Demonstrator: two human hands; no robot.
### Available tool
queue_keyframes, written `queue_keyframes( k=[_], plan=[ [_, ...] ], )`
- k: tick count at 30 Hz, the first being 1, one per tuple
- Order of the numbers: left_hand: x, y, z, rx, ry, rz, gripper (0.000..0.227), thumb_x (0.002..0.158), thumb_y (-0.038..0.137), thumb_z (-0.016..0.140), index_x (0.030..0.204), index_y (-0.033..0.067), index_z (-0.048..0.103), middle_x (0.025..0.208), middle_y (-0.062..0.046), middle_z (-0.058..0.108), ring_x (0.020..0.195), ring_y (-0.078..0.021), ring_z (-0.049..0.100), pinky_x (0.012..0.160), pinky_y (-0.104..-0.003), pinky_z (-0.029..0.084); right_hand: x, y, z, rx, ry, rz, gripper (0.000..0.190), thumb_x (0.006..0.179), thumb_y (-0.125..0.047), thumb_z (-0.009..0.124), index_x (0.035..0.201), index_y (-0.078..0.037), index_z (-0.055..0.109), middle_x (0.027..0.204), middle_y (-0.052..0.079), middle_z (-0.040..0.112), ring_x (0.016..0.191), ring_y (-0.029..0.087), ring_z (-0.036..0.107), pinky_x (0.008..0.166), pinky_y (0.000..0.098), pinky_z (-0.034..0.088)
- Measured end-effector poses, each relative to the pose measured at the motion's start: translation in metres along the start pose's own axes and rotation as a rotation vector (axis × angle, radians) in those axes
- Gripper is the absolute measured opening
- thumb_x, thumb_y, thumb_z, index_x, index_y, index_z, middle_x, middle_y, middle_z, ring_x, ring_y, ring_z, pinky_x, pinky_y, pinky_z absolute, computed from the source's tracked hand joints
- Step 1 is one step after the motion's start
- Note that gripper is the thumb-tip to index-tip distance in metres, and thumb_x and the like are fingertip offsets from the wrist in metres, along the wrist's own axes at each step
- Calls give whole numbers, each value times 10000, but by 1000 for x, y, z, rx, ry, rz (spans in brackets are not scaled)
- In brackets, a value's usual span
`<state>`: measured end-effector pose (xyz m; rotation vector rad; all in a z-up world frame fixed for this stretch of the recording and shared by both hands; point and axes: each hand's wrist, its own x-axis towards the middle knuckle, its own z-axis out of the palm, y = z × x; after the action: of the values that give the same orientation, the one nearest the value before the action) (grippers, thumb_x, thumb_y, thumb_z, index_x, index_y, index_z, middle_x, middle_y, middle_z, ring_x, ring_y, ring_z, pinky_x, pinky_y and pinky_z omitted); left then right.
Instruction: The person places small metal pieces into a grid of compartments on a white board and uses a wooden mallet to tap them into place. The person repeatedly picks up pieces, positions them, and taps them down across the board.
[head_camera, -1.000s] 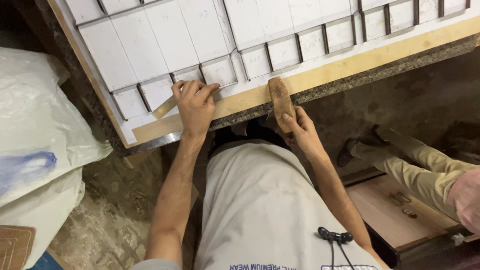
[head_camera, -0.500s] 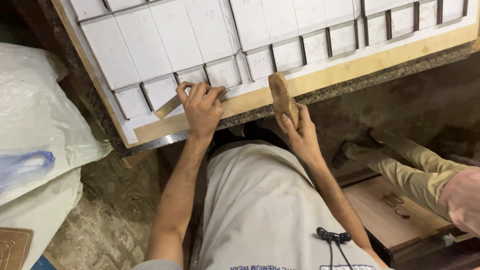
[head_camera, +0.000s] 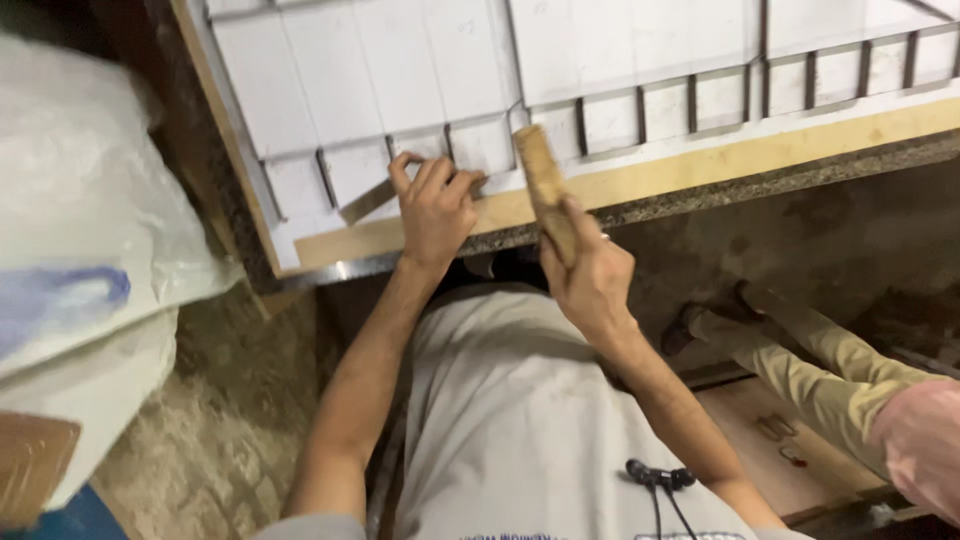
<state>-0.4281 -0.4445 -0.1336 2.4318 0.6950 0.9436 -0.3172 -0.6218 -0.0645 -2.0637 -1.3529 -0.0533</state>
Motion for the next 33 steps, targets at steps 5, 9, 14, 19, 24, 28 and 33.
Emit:
queue_keyframes(
  k=[5,9,14,19,24,28,33],
  plan=[
    [-13,2,-4,26,-35,-21,159,829,-19,770,905,121,773,791,-23,579,855,-198,613,1035,-496,364,-7,-6,15,-84,-132,11,659,998,-98,782,1517,-41,382,1007,185,728,702,343,706,616,415,559],
    [5,-3,6,120,-49,-2,140,842,57,808,944,146,774,833,-22,613,914,-192,632,1082,-514,354,11,-8,9,-94,-142,139,625,970,-101,751,1521,-56,458,940,157,709,685,342,697,609,420,544],
    [-33,-19,-23,144,14,-82,353,933,298,801,1219,98,752,1181,-57,732,1104,-213,646,1073,-505,292,7,-24,8,-75,-135,38,490,963,-126,728,1419,-112,549,1021,170,732,722,336,709,632,427,552],
    [-42,-57,-66,272,76,-170,268,999,256,819,1214,113,748,1149,-33,743,1128,-205,648,1103,-498,307,18,-21,0,-63,-90,105,498,1020,-128,745,1471,-110,533,1056,138,728,776,325,711,677,402,562],
    [-65,-50,-89,203,60,-204,159,1021,109,790,1168,71,743,1108,-51,737,1104,-232,644,1111,-480,339,2,-27,12,-129,2,-104,432,897,-61,758,1283,-172,601,1128,103,754,842,296,744,750,371,600],
    [-43,-41,-85,152,48,-175,136,1000,100,780,1129,70,751,1038,-35,726,1068,-208,653,1094,-472,351,8,-34,20,-155,-175,64,514,961,-125,793,1427,-20,605,1016,145,739,739,327,706,678,410,578],
    [-53,-37,-91,87,56,-173,107,1004,83,777,1109,75,754,1034,-29,734,1053,-199,657,1086,-457,359,-3,-43,19,37,93,-287,502,915,-66,725,1386,-80,550,1108,127,743,867,322,764,775,406,612]
  ],
)
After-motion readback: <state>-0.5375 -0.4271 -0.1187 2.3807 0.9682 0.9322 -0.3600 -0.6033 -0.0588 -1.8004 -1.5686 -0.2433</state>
